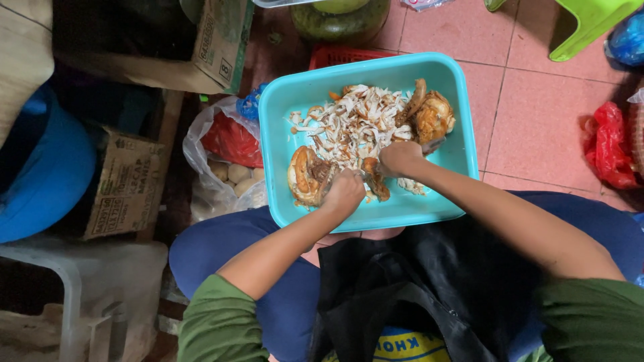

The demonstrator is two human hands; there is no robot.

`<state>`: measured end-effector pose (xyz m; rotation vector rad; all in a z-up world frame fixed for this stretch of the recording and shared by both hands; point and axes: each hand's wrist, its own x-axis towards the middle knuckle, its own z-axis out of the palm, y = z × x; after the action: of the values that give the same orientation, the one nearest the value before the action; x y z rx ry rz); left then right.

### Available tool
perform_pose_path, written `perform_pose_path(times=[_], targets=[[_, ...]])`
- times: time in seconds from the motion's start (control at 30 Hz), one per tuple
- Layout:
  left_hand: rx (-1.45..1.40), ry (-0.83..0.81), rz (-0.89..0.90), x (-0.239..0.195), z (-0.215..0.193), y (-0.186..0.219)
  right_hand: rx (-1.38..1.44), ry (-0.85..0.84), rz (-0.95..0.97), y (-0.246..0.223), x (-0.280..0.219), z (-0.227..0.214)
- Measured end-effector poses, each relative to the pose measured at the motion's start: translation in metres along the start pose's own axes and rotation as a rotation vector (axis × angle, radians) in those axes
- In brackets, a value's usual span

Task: Shredding cooked chicken by hand into a plastic basin.

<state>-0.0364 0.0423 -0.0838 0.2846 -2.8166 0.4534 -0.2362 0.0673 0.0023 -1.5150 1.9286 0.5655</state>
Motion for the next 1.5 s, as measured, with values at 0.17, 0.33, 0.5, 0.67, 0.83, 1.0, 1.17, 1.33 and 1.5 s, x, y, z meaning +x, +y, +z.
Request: perform_pose_path(times=[0.17,0.33,0.5,0.67,0.83,1.0,1.17,1.33,1.5], targets=[[-0.032,0.023,0.068,-0.015,0.062,0.014,-0.027,0.039,0.031,-0.008,0.029,0.029],[-0.094,0.04,0.148,-0.023,0.102,0.021,-0.087,0.092,-0.023,-0.027,0.021,0.033],[-0.153,0.037,0.23,-0.03,0.12,0.019,-0.102,0.13,-0.024,-0.024,0.026,0.036],[-0.181,0.037,0.117,-0.03,0.12,0.032,-0.077,0.146,0.007,-0.004,0.05,0.057],[-0.145,0.039,0.022,-0.029,0.119,0.04,-0.047,0.139,0.059,0.002,0.032,0.053],[-0.244,-0.23,0.235,-0.041,0.077,0.018,-0.289,0.407,0.188,0.071,0.051,0.087],[-0.243,-0.217,0.167,-0.032,0.006,-0.005,-0.015,0.178,0.093,0.066,0.008,0.026],[-0.204,-0.226,0.088,-0.047,0.03,0.009,0.038,0.036,0.023,0.063,0.024,0.045],[-0.189,-0.153,0.172,-0.042,0.03,-0.002,-0.043,-0.131,-0.026,0.068,0.015,0.038]])
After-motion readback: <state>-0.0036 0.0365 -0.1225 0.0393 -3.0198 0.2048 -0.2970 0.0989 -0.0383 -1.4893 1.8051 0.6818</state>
